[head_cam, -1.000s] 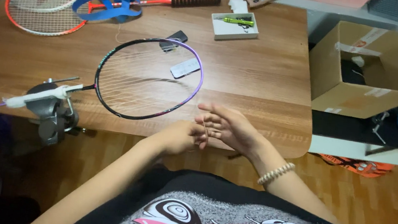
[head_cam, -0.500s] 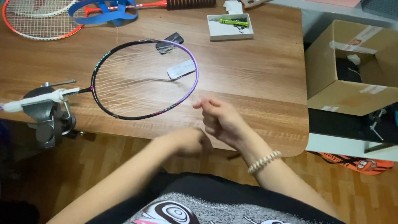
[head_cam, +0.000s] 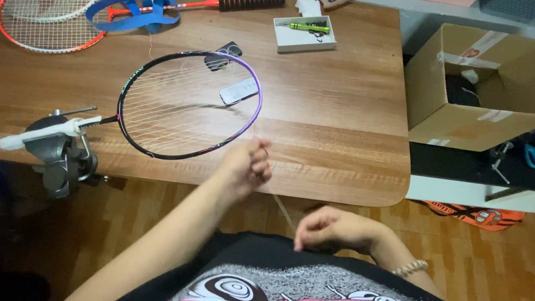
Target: The person is stringing a badminton racket that is clamped to a wooden table. They pull a white string through the racket frame and weave it through the existing strings, using their hands to guide and tighten the string.
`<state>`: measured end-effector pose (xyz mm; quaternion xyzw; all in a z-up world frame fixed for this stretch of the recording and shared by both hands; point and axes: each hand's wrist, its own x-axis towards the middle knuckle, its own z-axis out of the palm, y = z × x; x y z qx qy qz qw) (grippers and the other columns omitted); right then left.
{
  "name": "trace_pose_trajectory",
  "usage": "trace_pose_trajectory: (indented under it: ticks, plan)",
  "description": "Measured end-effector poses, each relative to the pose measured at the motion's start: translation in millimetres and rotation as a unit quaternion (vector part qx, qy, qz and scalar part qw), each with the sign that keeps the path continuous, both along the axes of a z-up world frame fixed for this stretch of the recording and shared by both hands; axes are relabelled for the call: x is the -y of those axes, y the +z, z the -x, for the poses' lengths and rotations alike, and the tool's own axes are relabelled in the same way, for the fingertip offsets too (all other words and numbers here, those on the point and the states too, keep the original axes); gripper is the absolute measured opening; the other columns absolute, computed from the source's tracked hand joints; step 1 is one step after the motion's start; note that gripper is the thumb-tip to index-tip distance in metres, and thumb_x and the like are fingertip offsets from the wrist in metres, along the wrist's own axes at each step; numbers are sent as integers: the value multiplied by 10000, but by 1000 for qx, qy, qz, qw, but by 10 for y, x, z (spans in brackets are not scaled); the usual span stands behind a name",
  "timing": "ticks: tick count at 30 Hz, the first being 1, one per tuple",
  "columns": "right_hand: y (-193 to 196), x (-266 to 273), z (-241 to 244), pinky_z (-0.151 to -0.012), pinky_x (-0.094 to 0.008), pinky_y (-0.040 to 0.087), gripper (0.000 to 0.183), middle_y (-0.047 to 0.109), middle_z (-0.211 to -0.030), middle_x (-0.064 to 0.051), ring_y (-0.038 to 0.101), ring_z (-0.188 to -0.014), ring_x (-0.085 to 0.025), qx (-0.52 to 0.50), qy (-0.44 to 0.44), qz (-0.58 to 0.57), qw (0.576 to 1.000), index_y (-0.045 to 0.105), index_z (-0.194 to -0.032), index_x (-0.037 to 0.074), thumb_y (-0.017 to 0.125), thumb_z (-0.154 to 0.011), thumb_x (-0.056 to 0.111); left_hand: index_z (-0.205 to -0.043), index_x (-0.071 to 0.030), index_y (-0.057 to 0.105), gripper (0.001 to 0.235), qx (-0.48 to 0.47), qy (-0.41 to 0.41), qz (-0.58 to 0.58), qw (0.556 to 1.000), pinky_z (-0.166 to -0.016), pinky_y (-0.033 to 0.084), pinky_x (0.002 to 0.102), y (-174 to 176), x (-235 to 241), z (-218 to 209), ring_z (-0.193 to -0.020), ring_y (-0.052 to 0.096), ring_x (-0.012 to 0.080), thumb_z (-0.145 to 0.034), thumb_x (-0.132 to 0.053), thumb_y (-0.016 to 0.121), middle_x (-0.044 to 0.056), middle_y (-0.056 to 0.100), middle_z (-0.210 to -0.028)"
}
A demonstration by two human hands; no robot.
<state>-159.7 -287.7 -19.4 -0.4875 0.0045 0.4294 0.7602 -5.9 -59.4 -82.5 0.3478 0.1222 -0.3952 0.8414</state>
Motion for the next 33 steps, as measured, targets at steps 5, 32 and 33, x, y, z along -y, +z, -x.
trace_pose_trajectory:
  ticks: [5, 32, 33]
  plan:
    - [-285, -274, -297, -660, -226, 501, 259, 726, -842, 11, 623, -757, -70, 70, -5, 294, 953, 781, -1127, 84, 614, -976, 213, -940, -36, 677, 225, 531, -286, -264, 753, -808, 542, 403, 405, 79, 566, -832, 659, 239, -992, -180, 513, 76, 697, -837]
    - [273, -683, -674, -366, -271, 288, 216, 510, -632, 2, 378, -430, -101, 42, -227, 50, 972, 569, -644, 43, 498, -807, -81, -1334, -43, 469, 354, -134, 27, 83, 987, -636, 511, 285, 1117, -101, 7, -549, 440, 116, -1089, -281, 378, -30, 404, -601]
    - [290, -704, -690, -366, -271, 288, 216, 510, -632, 2, 378, -430, -101, 41, -226, 52, 972, 569, -644, 43, 498, -807, -81, -1334, -43, 469, 354, -135, 27, 84, 987, -636, 511, 285, 840, -92, -31, -549, 440, 116, -1089, -281, 378, -30, 404, -601]
